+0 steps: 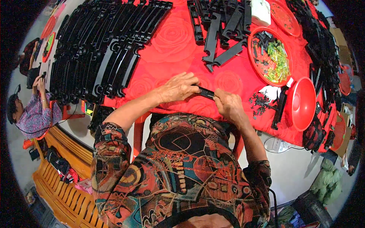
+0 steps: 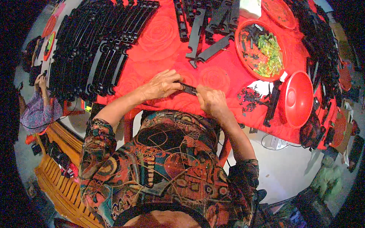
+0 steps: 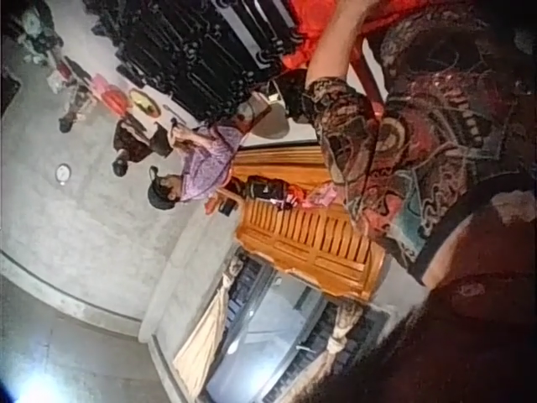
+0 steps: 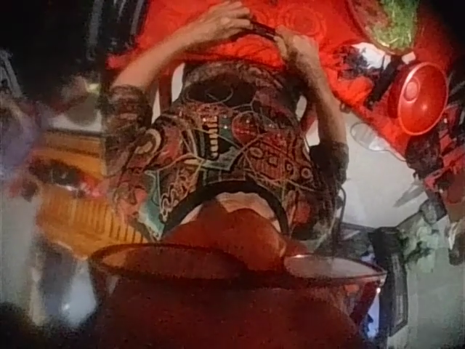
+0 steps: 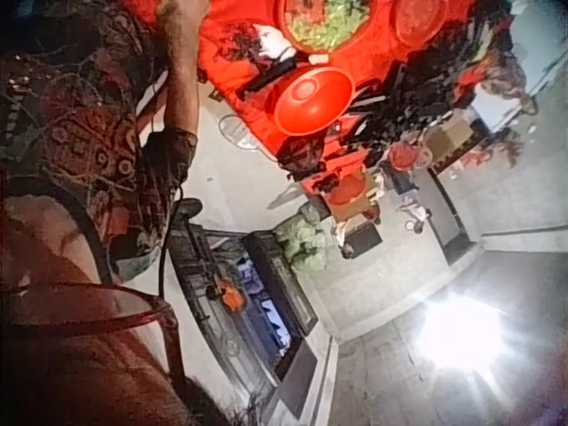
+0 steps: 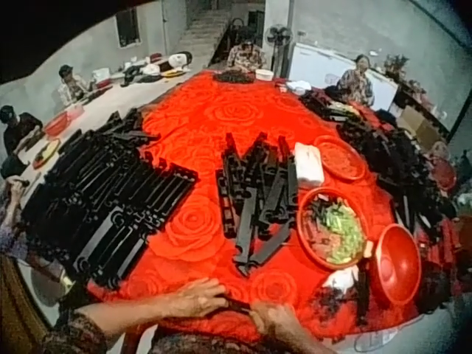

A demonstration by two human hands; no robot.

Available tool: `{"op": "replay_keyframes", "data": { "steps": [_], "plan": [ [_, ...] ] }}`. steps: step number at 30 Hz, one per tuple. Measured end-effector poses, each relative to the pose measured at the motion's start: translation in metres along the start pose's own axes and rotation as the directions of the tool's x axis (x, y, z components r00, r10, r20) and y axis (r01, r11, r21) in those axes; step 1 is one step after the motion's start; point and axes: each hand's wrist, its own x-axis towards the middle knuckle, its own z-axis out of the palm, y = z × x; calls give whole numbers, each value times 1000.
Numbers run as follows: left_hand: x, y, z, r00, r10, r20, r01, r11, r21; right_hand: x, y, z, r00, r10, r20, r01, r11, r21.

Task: The person assembles plastic gun components by hand, inserting small parts and metal pins into black plastic frames on the table.

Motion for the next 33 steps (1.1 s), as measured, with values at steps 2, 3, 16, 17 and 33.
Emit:
{"op": "replay_keyframes", "data": {
  "steps": [2,3,16,17,33],
  "plan": [
    [0,-2,0,1000,-3,4,3,1000,12,1,-3,-3,1000,12,-2,-12,999,-33],
    [-1,-2,0,1000,-5,6,5,1000,22,0,-6,-6,1000,4,-3,-4,999,-32],
    [-21,16,16,986,-119,-117,124,991,39,-30,-25,7,928,86,-363,-23,984,174],
    [-25,22,16,985,-118,-123,124,991,50,-33,-25,9,917,87,-390,-9,980,199],
    [-3,-96,-99,572,-266,-776,732,592,337,-50,-14,57,880,252,-403,-39,884,467]
  ]
}}
